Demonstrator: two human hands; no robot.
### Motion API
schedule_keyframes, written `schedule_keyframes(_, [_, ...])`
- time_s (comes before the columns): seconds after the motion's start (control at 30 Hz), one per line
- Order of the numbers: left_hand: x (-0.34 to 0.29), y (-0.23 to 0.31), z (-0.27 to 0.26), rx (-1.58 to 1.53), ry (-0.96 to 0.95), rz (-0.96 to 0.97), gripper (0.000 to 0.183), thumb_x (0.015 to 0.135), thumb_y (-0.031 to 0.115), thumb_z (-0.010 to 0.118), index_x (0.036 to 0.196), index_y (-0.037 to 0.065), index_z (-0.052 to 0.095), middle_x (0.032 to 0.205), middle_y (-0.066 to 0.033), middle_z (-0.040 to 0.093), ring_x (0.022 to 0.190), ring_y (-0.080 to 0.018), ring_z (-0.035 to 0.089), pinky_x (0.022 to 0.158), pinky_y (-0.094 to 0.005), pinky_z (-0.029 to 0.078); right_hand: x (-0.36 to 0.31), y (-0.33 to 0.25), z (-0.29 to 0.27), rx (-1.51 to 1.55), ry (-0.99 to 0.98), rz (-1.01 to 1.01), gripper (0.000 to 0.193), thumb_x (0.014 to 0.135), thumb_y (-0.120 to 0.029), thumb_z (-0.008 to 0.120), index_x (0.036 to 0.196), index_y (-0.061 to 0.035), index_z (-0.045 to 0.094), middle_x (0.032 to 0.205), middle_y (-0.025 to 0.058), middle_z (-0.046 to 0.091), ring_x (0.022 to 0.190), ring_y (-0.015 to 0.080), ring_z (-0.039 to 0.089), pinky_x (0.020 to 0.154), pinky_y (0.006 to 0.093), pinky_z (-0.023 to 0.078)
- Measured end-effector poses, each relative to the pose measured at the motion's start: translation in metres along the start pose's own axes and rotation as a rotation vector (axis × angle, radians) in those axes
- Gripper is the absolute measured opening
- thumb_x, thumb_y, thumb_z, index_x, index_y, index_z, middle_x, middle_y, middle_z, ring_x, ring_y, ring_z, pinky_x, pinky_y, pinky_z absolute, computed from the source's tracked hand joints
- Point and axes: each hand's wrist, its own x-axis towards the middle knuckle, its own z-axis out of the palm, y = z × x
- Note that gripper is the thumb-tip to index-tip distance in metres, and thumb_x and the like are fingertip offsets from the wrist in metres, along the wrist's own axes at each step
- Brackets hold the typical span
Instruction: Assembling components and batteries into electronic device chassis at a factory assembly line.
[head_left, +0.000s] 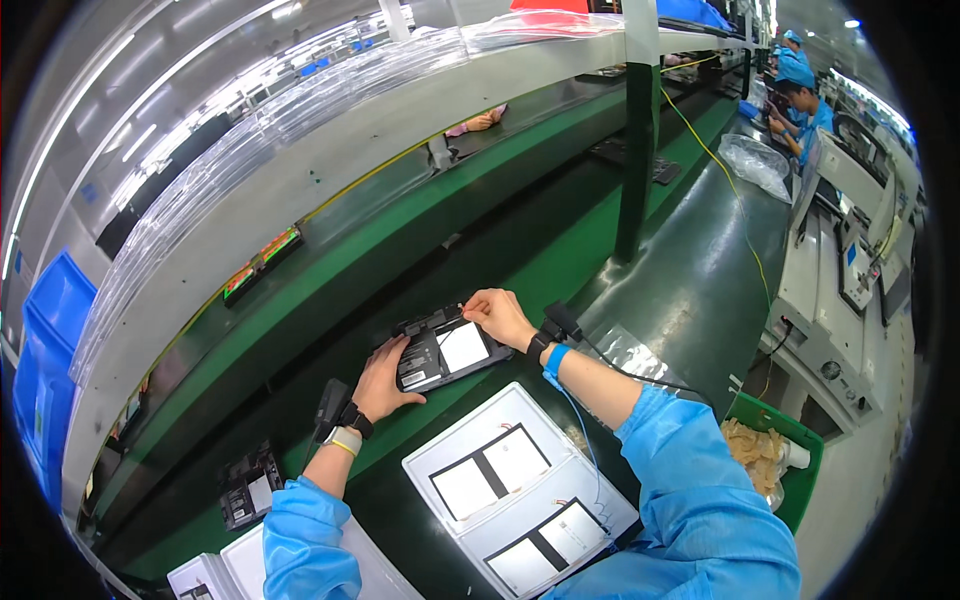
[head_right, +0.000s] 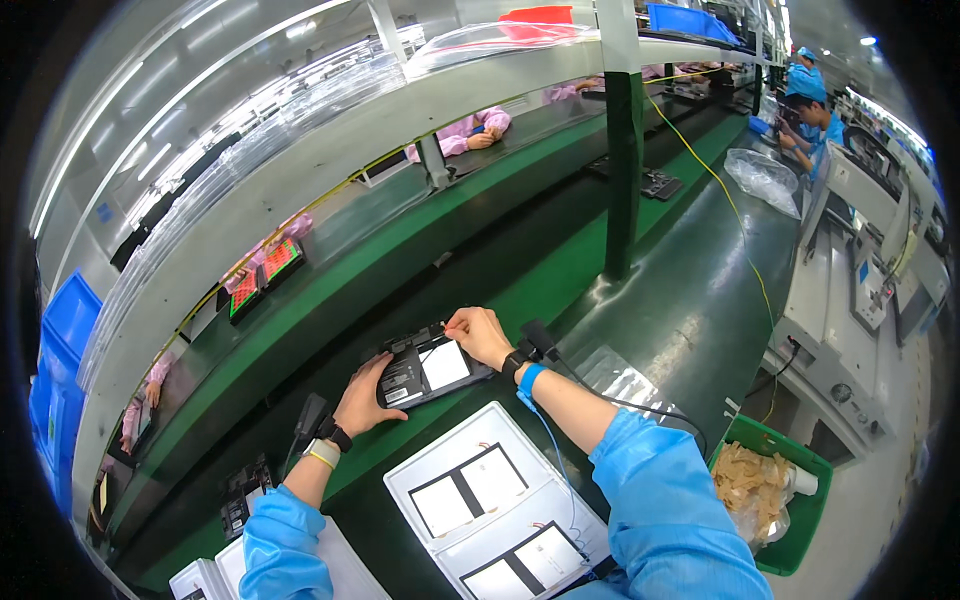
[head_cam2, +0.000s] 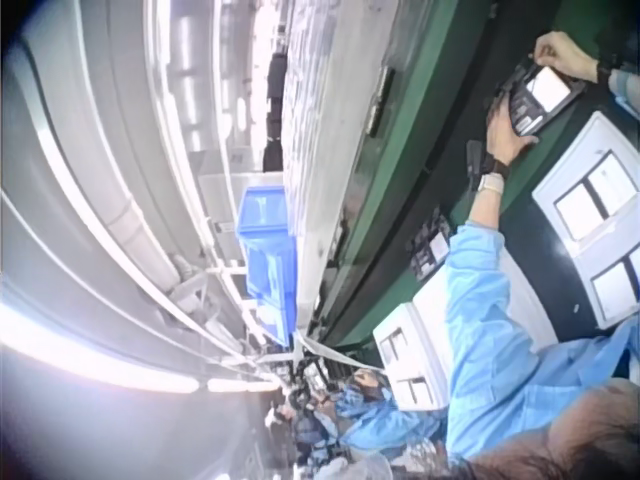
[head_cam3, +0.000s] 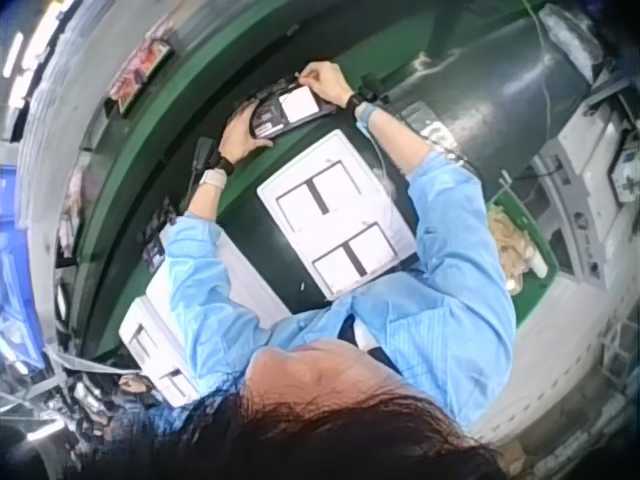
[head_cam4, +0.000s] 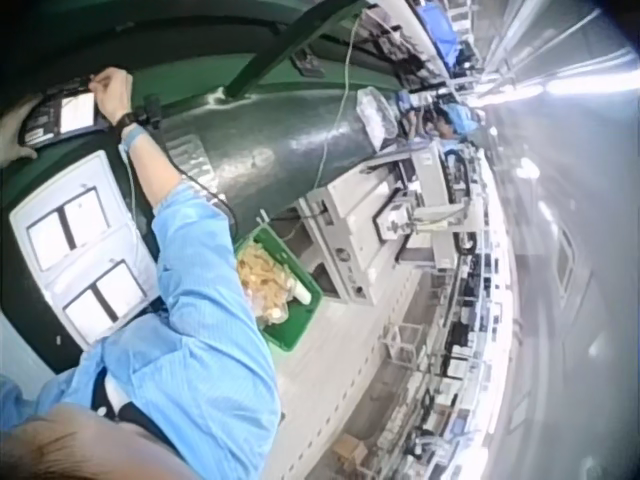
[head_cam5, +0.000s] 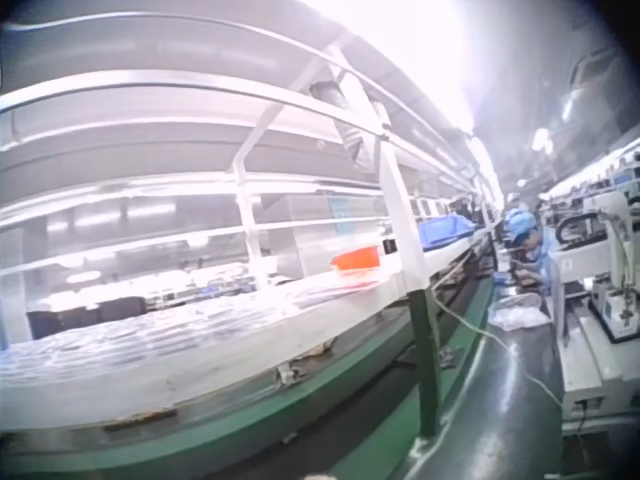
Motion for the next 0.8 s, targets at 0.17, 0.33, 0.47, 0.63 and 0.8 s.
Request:
schedule_keyframes(0.17, [0.003, -0.007, 0.005, -0.043, 0.010, 0.023, 0.113, 0.054, 0.026, 0.098, 0.150, 0.005, 0.042, 0.152, -0.0195, 0.047, 0.142, -0.0381, 0.043, 0.120, -0.0473, 0.033, -0.006, 0.001, 0.003, -0.014, 0.038, 0.004, 0.011, 0.083, -0.005, 0.077, 0.087, 0.0035, 0.072, 0.079, 0.0160, 0.075, 0.074, 0.0243, 0.075, 0.069, 0.0329, 0.057])
schedule_keyframes(0.33, [0.004, -0.009, 0.005, -0.108, -0.043, -0.019, 0.111, 0.054, 0.024, 0.098, 0.148, 0.005, 0.043, 0.150, -0.0192, 0.049, 0.141, -0.0387, 0.044, 0.119, -0.0459, 0.035, -0.011, -0.003, 0.012, -0.120, 0.057, -0.044, 0.010, 0.081, -0.003, 0.078, 0.086, 0.0031, 0.072, 0.084, 0.0168, 0.072, 0.076, 0.0295, 0.073, 0.071, 0.0369, 0.057])
schedule_keyframes(0.47, [-0.001, -0.010, 0.005, -0.056, -0.042, -0.014, 0.105, 0.055, 0.021, 0.097, 0.145, 0.005, 0.046, 0.150, -0.0198, 0.049, 0.139, -0.0396, 0.045, 0.118, -0.0458, 0.036, -0.016, -0.012, 0.000, -0.395, -0.176, -0.134, 0.049, 0.078, -0.030, 0.087, 0.110, 0.0018, 0.067, 0.134, 0.0221, 0.057, 0.125, 0.0330, 0.058, 0.099, 0.0409, 0.049])
schedule_keyframes(0.63, [-0.003, -0.005, 0.001, -0.049, -0.080, -0.058, 0.103, 0.055, 0.021, 0.096, 0.144, 0.004, 0.046, 0.148, -0.0210, 0.049, 0.138, -0.0400, 0.046, 0.118, -0.0452, 0.037, -0.030, -0.021, -0.010, -0.570, -0.441, -0.232, 0.098, 0.062, -0.051, 0.093, 0.131, 0.0056, 0.053, 0.151, 0.0296, 0.035, 0.143, 0.0434, 0.033, 0.116, 0.0496, 0.032])
schedule_keyframes(0.8, [-0.006, -0.006, 0.000, -0.032, -0.121, -0.080, 0.101, 0.056, 0.021, 0.096, 0.142, 0.003, 0.048, 0.149, -0.0225, 0.048, 0.138, -0.0405, 0.046, 0.117, -0.0449, 0.038, -0.025, -0.025, -0.006, -0.601, -0.510, -0.275, 0.105, 0.060, -0.052, 0.094, 0.132, 0.0085, 0.049, 0.152, 0.0300, 0.034, 0.144, 0.0433, 0.031, 0.117, 0.0499, 0.031])
